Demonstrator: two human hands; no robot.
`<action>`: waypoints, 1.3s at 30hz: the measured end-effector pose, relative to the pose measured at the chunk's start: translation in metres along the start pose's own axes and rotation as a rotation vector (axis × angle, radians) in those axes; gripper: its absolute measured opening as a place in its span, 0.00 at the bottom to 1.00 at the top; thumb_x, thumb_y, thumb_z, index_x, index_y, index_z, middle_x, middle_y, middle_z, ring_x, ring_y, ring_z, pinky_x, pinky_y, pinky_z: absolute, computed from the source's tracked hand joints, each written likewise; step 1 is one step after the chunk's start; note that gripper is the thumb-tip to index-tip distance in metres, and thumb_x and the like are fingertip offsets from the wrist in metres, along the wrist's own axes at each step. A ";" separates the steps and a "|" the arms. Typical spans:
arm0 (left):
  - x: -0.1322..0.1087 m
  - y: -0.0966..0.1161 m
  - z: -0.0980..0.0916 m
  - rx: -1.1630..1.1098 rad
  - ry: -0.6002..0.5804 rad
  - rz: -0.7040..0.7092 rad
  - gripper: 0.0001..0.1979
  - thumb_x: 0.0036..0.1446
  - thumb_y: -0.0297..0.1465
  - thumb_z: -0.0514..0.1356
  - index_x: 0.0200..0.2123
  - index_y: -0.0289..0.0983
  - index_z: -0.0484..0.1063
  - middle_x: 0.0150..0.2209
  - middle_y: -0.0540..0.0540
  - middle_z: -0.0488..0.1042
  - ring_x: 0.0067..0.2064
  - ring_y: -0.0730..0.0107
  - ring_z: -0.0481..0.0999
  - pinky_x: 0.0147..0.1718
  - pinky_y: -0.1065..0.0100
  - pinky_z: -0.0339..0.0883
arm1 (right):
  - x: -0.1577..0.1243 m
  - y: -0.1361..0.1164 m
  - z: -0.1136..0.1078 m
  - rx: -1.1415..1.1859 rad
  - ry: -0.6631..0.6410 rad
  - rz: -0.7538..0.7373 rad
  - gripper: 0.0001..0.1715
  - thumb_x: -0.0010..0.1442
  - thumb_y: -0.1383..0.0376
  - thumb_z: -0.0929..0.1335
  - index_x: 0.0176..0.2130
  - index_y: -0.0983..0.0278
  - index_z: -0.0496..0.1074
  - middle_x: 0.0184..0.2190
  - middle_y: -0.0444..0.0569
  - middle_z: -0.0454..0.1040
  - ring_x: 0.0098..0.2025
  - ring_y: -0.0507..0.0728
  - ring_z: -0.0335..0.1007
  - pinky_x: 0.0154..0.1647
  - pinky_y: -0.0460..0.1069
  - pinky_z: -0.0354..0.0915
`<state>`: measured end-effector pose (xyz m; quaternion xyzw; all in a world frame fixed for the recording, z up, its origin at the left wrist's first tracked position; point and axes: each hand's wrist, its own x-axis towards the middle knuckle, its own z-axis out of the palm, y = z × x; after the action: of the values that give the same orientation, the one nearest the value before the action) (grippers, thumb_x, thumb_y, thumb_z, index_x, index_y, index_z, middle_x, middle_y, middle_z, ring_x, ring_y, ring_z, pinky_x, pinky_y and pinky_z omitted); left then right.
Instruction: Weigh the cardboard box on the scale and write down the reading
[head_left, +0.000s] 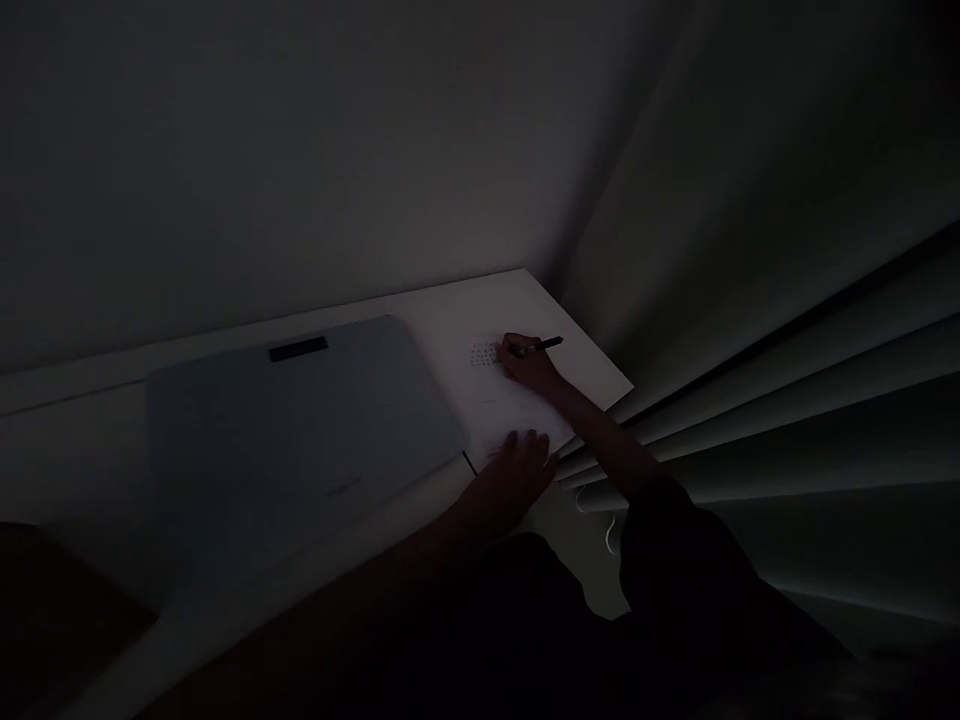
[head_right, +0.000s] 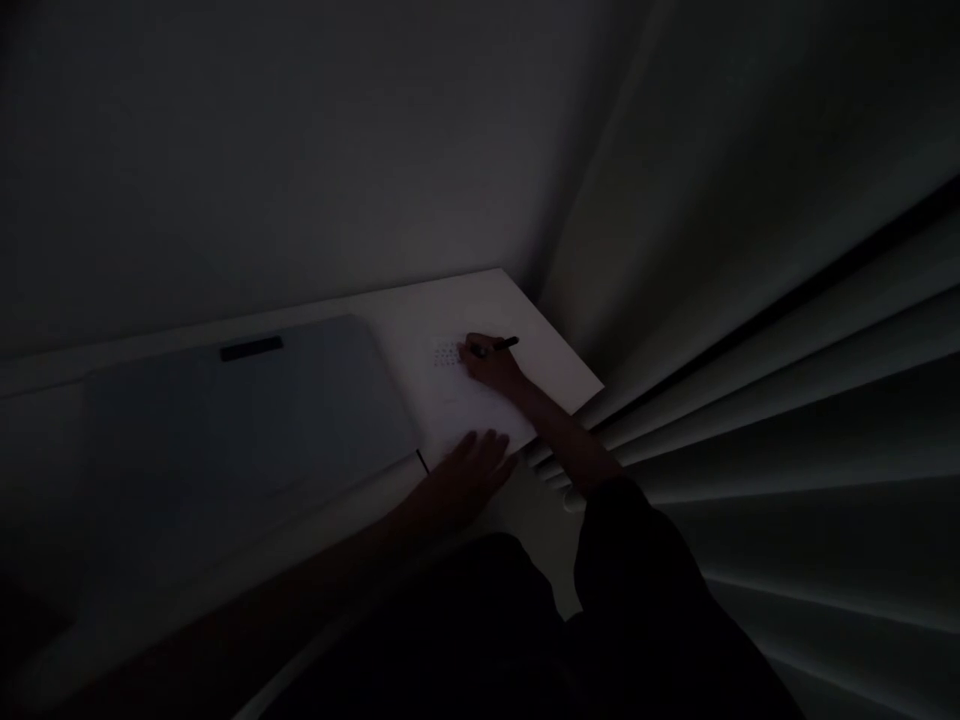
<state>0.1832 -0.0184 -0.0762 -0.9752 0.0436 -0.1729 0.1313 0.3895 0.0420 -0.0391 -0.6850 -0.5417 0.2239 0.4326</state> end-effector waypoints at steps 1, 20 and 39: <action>0.000 0.000 0.000 -0.002 -0.004 0.000 0.26 0.65 0.37 0.52 0.64 0.35 0.63 0.62 0.35 0.63 0.61 0.45 0.64 0.57 0.46 0.59 | 0.000 0.000 0.000 0.017 0.002 0.004 0.21 0.61 0.52 0.63 0.26 0.63 0.59 0.18 0.41 0.61 0.21 0.49 0.61 0.25 0.44 0.58; 0.001 0.000 -0.003 -0.001 -0.031 0.007 0.25 0.65 0.36 0.51 0.64 0.35 0.62 0.62 0.34 0.62 0.61 0.44 0.64 0.57 0.46 0.60 | 0.002 0.003 0.003 -0.055 0.046 -0.002 0.20 0.61 0.53 0.63 0.25 0.63 0.59 0.17 0.40 0.61 0.21 0.49 0.59 0.26 0.45 0.57; 0.004 -0.001 -0.008 -0.004 -0.012 -0.020 0.23 0.66 0.33 0.48 0.62 0.35 0.64 0.61 0.36 0.63 0.60 0.46 0.65 0.56 0.48 0.60 | 0.005 0.008 -0.011 -0.469 0.197 -0.324 0.20 0.67 0.53 0.62 0.45 0.64 0.72 0.44 0.52 0.75 0.47 0.57 0.70 0.50 0.51 0.65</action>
<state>0.1846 -0.0196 -0.0673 -0.9768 0.0335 -0.1682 0.1281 0.4037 0.0424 -0.0391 -0.6891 -0.6365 -0.0467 0.3433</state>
